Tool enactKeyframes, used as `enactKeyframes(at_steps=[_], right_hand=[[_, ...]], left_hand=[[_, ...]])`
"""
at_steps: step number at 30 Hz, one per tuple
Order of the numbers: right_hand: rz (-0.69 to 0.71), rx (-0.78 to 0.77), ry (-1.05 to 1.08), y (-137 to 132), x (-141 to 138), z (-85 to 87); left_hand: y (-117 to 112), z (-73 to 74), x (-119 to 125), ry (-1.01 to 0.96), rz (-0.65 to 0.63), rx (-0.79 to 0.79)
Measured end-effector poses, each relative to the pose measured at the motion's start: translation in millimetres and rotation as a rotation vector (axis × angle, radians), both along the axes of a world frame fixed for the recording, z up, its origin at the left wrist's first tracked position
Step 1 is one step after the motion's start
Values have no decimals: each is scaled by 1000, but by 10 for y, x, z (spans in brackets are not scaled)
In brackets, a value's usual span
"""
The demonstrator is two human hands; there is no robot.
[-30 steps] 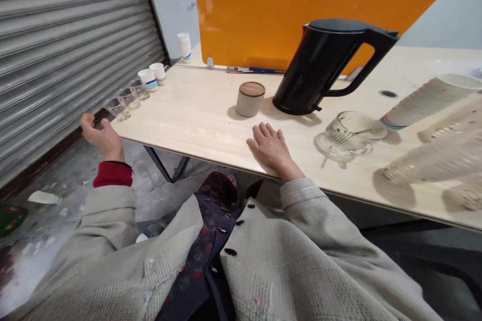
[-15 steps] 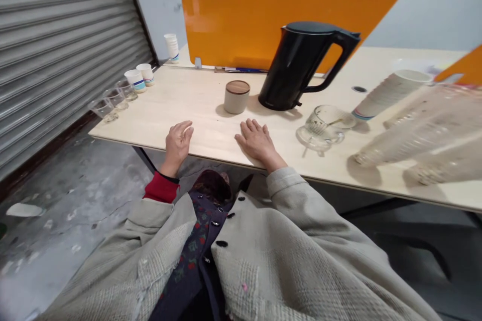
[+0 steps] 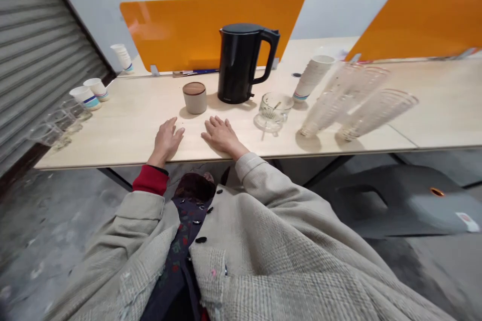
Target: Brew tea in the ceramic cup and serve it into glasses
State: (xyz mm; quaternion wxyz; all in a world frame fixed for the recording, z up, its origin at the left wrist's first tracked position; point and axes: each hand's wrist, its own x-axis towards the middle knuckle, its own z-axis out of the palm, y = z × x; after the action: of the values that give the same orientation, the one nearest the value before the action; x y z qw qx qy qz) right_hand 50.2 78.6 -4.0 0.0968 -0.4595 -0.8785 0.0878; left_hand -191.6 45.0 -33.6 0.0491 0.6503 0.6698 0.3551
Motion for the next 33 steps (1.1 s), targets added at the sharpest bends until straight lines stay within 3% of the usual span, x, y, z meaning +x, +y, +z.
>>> enactKeyframes(at_steps=[3, 6, 11, 15, 18, 22, 27, 33], right_hand=[[20, 49, 164, -8, 91, -31], [-52, 181, 385, -41, 362, -33], [-291, 602, 632, -138, 1348, 212], [-620, 807, 507, -249, 2220, 557], [-742, 738, 261, -292, 2591, 723], [-714, 574, 73, -228, 2743, 739], [-715, 545, 117, -62, 2795, 684], [-777, 489, 100, 3, 2789, 742]], left_hand=[[-69, 60, 62, 188, -72, -99], [-93, 148, 85, 281, -86, -188], [-86, 226, 105, 335, -84, -226], [-66, 209, 104, 363, -88, -215], [-51, 187, 97, 370, -95, -181], [-43, 175, 93, 378, -97, -156], [-60, 197, 109, 407, -101, -149], [-63, 223, 116, 404, -95, -157]])
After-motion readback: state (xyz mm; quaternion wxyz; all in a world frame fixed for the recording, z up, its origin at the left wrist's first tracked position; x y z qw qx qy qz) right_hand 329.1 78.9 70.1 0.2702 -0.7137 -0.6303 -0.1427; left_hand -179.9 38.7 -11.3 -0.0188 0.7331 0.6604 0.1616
